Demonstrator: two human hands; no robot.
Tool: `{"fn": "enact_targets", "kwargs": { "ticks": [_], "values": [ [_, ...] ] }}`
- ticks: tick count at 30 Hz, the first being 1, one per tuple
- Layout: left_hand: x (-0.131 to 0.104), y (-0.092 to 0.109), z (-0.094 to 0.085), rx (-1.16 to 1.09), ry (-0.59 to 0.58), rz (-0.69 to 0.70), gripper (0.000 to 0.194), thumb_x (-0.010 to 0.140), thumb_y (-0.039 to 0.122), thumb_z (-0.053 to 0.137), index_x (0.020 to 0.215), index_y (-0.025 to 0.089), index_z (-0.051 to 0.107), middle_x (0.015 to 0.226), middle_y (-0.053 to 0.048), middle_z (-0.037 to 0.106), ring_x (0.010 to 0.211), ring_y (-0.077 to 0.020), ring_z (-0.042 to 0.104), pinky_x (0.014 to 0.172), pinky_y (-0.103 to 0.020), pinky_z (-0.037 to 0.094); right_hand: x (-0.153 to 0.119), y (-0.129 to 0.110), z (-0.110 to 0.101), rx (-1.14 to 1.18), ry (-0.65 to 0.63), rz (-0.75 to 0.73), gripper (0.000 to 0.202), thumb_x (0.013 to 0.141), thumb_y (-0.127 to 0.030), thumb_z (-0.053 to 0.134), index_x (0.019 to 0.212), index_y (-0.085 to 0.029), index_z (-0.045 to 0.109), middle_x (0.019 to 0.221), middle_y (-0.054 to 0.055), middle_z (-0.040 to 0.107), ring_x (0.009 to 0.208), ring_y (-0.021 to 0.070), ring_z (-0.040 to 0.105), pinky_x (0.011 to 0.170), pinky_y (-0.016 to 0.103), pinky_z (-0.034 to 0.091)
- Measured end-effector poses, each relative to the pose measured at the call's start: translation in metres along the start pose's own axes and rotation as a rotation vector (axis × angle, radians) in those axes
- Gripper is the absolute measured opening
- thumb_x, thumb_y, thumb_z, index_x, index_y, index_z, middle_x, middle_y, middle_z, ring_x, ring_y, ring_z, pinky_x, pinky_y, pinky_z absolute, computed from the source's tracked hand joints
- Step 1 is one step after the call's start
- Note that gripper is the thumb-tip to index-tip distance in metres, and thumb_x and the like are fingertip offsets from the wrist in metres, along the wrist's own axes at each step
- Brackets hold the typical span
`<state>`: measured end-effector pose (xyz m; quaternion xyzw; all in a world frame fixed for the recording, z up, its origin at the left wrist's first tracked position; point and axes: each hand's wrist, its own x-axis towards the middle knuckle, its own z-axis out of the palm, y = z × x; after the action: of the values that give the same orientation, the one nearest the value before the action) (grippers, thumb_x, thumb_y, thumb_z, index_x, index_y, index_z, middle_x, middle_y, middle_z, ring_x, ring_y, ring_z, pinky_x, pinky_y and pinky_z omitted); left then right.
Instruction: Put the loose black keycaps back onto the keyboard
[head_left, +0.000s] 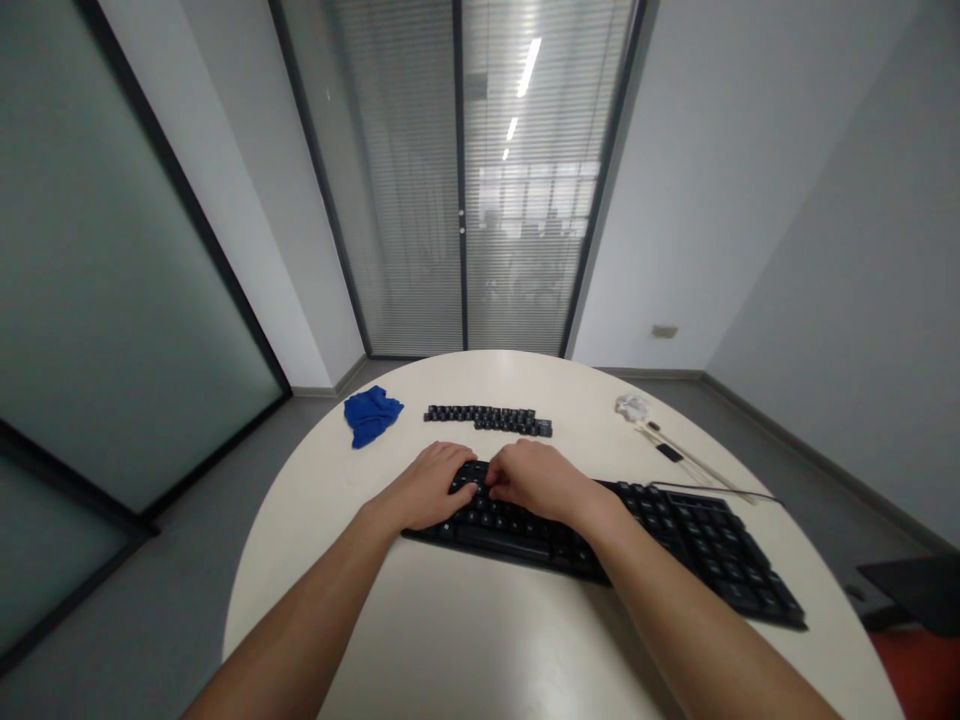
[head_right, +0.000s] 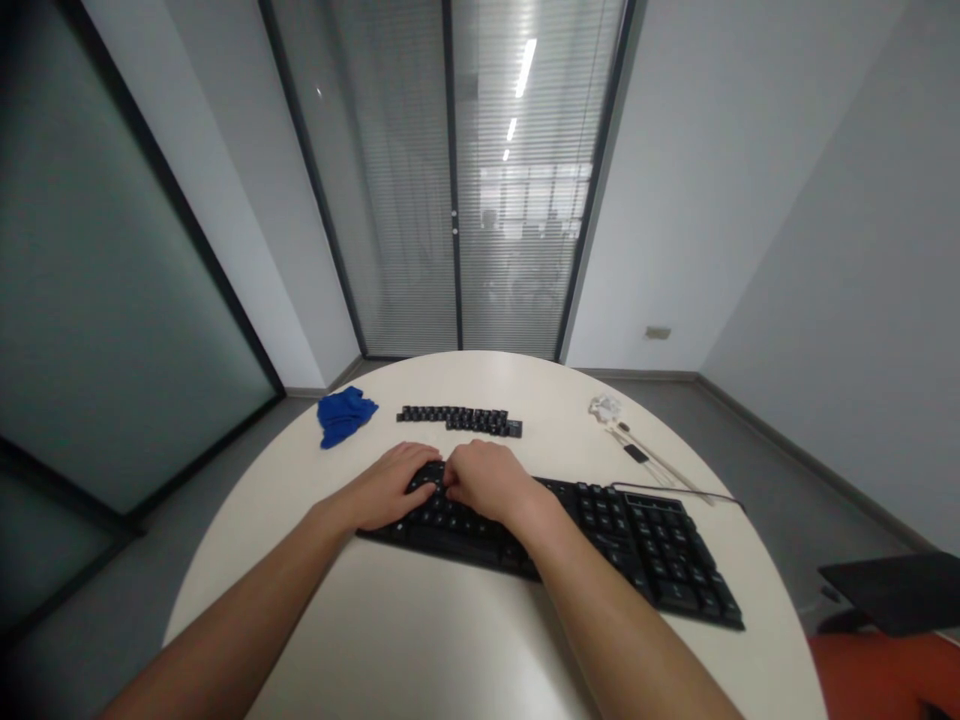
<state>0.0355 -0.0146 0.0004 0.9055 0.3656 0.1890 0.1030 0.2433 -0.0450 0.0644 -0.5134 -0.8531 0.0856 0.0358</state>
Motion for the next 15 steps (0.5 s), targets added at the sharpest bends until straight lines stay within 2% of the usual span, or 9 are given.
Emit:
{"fn": "enact_targets", "kwargs": {
  "ticks": [10, 15],
  "values": [
    [-0.0011, 0.0001, -0.0006, -0.006, -0.007, -0.009, 0.034, 0.091, 0.032, 0.057, 0.123, 0.02, 0.057, 0.125, -0.01, 0.063, 0.119, -0.0278, 0.054, 0.107, -0.045, 0.042, 0.0, 0.0023, 0.0003, -0.001, 0.001, -0.055, 0.021, 0.081, -0.021, 0.063, 0.093, -0.023, 0.08, 0.089, 0.007, 0.079, 0.087, 0.0247, 0.072, 0.072, 0.027, 0.047],
    [-0.0012, 0.0002, -0.0007, -0.003, -0.011, -0.016, 0.035, 0.092, 0.034, 0.057, 0.124, 0.02, 0.057, 0.127, -0.011, 0.062, 0.121, -0.0279, 0.054, 0.108, -0.045, 0.041, 0.003, 0.0069, 0.0032, 0.115, -0.015, -0.037, 0.021, 0.079, -0.018, 0.063, 0.091, -0.02, 0.08, 0.086, 0.007, 0.078, 0.08, 0.0202, 0.071, 0.069, 0.023, 0.046]
  ]
}}
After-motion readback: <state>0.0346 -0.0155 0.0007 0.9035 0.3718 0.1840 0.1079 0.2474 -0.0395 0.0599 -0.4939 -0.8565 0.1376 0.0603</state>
